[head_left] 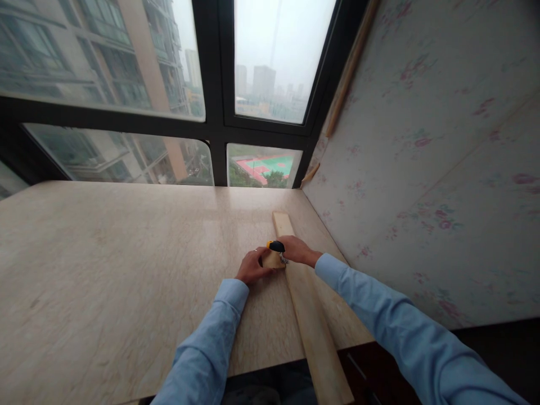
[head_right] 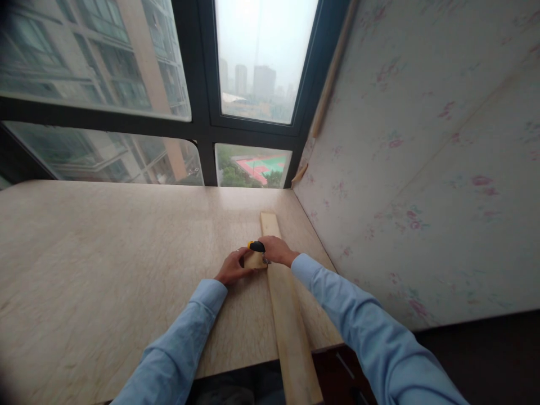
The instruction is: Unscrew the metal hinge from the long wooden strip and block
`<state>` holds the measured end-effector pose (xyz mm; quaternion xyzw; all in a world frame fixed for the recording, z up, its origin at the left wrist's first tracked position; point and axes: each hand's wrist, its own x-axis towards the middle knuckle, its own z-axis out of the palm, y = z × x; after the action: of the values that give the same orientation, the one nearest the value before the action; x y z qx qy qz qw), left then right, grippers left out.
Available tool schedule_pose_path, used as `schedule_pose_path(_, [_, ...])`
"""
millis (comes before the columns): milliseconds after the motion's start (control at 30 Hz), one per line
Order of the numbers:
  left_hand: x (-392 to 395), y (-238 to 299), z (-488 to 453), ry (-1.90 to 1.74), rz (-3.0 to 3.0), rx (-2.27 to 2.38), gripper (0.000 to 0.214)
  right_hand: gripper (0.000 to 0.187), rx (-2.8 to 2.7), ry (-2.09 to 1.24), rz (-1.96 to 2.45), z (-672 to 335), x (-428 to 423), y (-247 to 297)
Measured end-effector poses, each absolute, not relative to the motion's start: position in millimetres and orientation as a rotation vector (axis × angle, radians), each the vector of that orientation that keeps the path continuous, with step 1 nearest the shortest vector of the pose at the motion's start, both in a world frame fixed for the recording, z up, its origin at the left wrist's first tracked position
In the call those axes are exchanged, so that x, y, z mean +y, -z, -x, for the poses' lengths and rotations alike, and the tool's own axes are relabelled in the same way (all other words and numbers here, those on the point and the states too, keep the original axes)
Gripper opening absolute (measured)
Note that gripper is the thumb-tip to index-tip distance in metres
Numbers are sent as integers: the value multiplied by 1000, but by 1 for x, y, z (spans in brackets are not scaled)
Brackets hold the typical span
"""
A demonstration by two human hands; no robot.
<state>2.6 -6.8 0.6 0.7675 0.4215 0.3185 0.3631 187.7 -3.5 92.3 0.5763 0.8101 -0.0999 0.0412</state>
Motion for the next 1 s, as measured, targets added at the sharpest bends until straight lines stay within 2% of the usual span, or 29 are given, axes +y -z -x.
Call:
schedule_pose_path(100, [-6, 1, -3, -847, -1973, 1065, 67, 24, 2463, 296, -1819, -187, -4, -92])
schedule_pose_path(233, [-6, 3, -3, -862, -1979, 1044, 69, 38, 2301, 243, -1977, -182, -5, -88])
schedule_pose_path(467, [-6, 3, -3, -850, -1990, 1044, 67, 24, 2285, 227, -1989, -178, -4, -86])
schedule_pose_path(733, [-7, 0, -2, -826, -2020, 1089, 61, 27, 2368, 280, -1848, -177, -3, -96])
schedule_pose_path(867, [-7, -1, -2, -851, -2037, 1069, 65, 24, 2352, 264, -1876, -176, -4, -96])
schedule_pose_path(1000, [-6, 2, -2, -862, -2037, 1049, 68, 33, 2246, 216, -1970, -175, -5, -93])
